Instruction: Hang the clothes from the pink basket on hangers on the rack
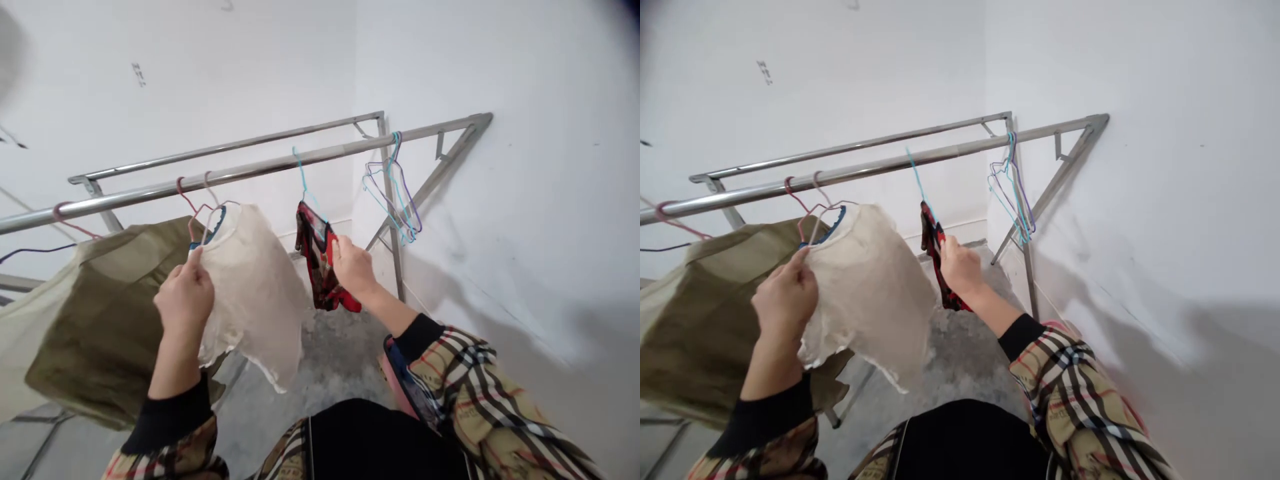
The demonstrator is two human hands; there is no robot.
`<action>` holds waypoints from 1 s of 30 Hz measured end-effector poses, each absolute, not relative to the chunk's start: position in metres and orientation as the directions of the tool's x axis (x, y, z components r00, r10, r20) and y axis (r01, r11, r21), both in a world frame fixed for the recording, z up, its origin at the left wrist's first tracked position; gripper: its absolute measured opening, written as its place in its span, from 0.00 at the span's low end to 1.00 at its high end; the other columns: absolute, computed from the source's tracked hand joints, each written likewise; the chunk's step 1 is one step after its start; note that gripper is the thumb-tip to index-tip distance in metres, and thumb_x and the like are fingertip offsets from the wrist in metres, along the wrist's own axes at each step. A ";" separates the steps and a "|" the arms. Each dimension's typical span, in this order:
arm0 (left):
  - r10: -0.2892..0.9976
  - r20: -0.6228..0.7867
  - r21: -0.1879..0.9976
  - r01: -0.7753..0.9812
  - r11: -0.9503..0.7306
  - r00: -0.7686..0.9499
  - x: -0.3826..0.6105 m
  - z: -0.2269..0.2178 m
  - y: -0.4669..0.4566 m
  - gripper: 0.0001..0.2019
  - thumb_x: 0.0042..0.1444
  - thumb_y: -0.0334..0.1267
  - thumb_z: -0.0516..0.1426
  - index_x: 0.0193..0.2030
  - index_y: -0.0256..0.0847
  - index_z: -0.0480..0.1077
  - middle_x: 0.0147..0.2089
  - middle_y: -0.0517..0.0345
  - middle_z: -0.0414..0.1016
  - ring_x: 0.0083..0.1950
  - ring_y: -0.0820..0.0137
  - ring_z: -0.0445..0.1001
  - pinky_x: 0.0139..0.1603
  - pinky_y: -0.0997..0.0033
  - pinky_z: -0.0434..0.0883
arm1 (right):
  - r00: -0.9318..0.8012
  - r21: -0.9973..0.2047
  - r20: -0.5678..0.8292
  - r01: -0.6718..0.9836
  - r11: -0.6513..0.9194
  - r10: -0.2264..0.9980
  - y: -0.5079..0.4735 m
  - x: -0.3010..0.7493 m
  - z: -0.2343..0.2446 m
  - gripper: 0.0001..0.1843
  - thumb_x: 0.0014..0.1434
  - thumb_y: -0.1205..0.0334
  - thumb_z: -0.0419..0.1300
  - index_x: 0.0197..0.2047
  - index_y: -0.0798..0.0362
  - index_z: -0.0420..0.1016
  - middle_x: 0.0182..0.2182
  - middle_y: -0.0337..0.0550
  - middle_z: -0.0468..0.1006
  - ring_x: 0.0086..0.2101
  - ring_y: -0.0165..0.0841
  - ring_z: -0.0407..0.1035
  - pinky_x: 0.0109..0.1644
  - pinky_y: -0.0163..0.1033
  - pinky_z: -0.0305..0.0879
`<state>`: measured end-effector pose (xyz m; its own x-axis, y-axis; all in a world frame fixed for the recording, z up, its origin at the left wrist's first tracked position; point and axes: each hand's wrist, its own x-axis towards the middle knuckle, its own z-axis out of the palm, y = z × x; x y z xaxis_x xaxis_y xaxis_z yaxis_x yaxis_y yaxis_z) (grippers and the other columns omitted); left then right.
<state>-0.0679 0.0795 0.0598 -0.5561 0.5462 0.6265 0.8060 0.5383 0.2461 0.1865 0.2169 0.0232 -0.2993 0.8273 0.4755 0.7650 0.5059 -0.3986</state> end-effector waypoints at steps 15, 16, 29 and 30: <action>0.516 0.812 0.128 0.946 0.299 -0.273 -0.036 0.024 0.067 0.40 0.51 0.41 0.59 0.70 0.67 0.50 0.64 0.49 0.63 0.61 0.34 0.63 0.55 0.27 0.61 | -0.387 -0.553 0.607 0.422 0.718 0.694 0.194 0.185 -0.042 0.28 0.68 0.57 0.46 0.69 0.53 0.53 0.54 0.55 0.71 0.55 0.43 0.66 0.60 0.48 0.64; 0.474 0.863 0.067 0.970 0.235 -0.175 -0.031 0.013 0.067 0.42 0.49 0.39 0.61 0.69 0.68 0.50 0.64 0.50 0.62 0.60 0.36 0.64 0.55 0.29 0.63 | -0.367 -0.563 0.618 0.411 0.717 0.696 0.191 0.192 -0.054 0.29 0.67 0.56 0.47 0.69 0.52 0.52 0.55 0.55 0.70 0.56 0.44 0.64 0.62 0.49 0.62; 0.948 0.277 0.634 0.712 -0.302 0.155 0.120 -0.191 0.074 0.12 0.60 0.34 0.56 0.50 0.42 0.74 0.35 0.54 0.78 0.34 0.70 0.76 0.35 0.72 0.75 | 0.015 -0.438 -0.524 0.853 -0.284 0.852 0.129 0.405 -0.307 0.16 0.61 0.68 0.53 0.51 0.60 0.71 0.49 0.60 0.72 0.51 0.45 0.65 0.54 0.47 0.61; 0.972 0.194 0.670 0.706 -0.230 0.132 0.127 -0.200 0.075 0.12 0.61 0.37 0.56 0.50 0.41 0.74 0.35 0.54 0.77 0.33 0.71 0.76 0.34 0.73 0.75 | 0.066 -0.392 -0.575 0.852 -0.346 0.815 0.126 0.420 -0.318 0.14 0.61 0.67 0.54 0.50 0.60 0.72 0.49 0.59 0.72 0.51 0.45 0.65 0.54 0.48 0.61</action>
<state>0.1269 0.0755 -0.1997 0.1325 0.9720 0.1943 0.7059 -0.2301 0.6699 0.4205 0.1260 -0.3177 0.0656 0.8152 -0.5754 0.8524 -0.3455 -0.3924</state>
